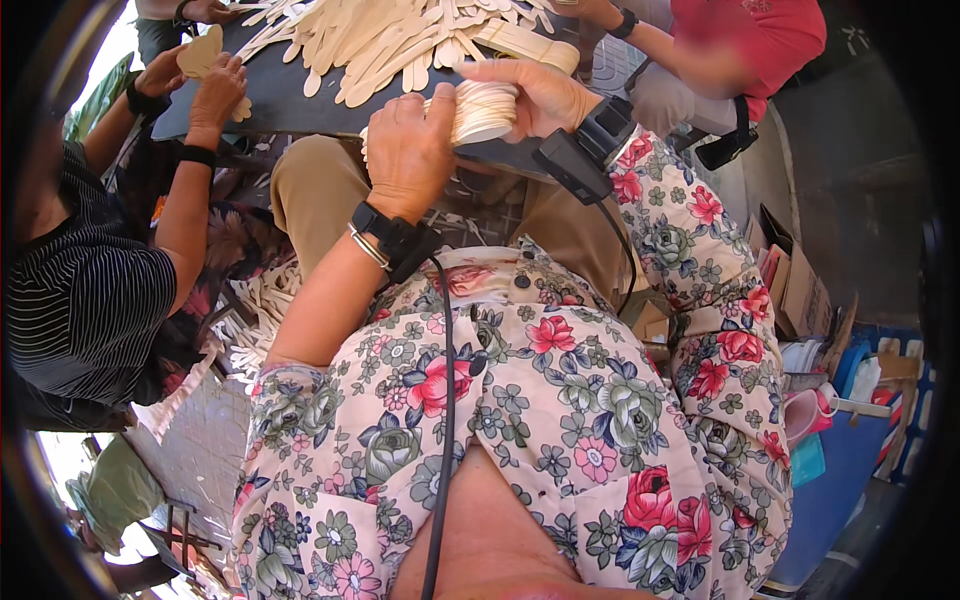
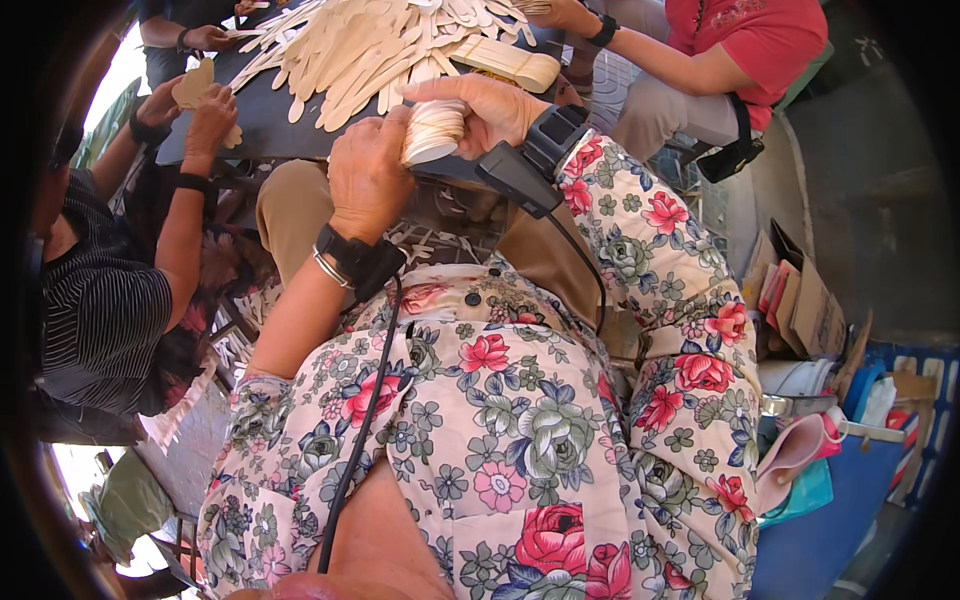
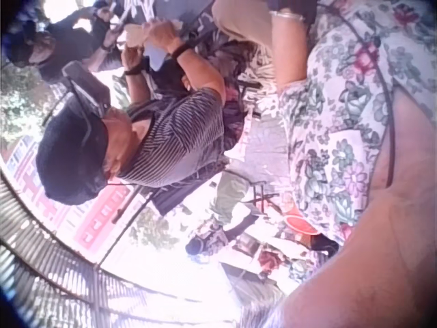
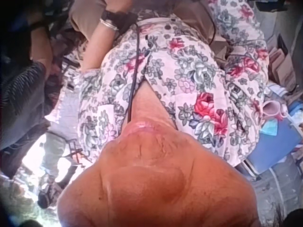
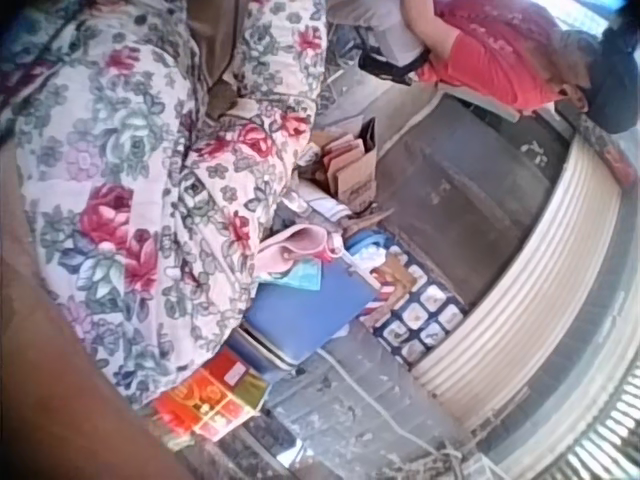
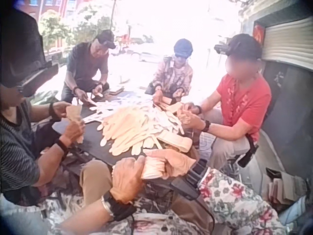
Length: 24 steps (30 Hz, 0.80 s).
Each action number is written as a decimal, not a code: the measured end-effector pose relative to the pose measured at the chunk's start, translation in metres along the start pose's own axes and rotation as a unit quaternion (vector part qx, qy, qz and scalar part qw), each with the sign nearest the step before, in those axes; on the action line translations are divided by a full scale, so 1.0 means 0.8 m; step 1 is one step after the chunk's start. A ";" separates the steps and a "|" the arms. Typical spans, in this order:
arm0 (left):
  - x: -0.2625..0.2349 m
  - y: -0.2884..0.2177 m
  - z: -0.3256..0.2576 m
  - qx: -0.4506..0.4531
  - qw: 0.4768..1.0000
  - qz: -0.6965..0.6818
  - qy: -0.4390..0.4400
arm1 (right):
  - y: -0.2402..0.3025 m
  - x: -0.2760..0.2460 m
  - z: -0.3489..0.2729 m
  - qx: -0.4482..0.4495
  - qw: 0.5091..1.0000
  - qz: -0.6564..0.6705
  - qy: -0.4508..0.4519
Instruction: Bundling and securing wooden spoon-shaped sticks with rubber bands at a manufacturing workshop.
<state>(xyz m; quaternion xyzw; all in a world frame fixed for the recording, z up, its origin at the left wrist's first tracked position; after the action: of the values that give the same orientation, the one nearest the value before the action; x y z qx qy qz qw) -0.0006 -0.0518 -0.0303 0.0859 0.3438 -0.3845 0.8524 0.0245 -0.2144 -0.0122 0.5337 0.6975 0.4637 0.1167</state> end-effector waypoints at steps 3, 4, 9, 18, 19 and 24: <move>-0.013 0.004 0.007 -0.045 0.998 -0.033 0.011 | 0.001 0.031 -0.017 -0.029 0.999 -0.025 -0.027; -0.016 0.003 0.008 -0.045 0.998 -0.031 0.010 | 0.002 0.031 -0.019 -0.059 0.997 -0.048 -0.029; -0.021 0.016 0.002 -0.155 0.982 -0.105 0.027 | 0.010 0.049 -0.055 -0.118 0.948 -0.263 -0.134; -0.017 0.016 -0.009 -0.151 0.980 -0.114 0.060 | 0.022 0.070 -0.070 -0.350 0.837 -0.359 -0.219; -0.017 0.015 -0.011 -0.145 0.981 -0.111 0.060 | 0.019 0.075 -0.071 -0.354 0.833 -0.355 -0.233; -0.014 0.016 -0.007 -0.135 0.984 -0.103 0.060 | 0.011 0.093 -0.073 -0.408 0.779 -0.396 -0.264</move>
<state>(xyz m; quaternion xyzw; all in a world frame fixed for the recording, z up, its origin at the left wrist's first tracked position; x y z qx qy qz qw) 0.0003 -0.0335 -0.0288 -0.0428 0.4500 -0.4141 0.7901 -0.0385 -0.1819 0.0507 0.2143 0.5353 0.4588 0.6761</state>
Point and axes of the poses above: each hand's wrist, its own z-axis towards the middle knuckle, its own x-axis out of the palm, y = z × x, the point moved 4 cm from there along z, towards the middle knuckle, and after that the axes turned 5 degrees about x, right-handed, at the moved point
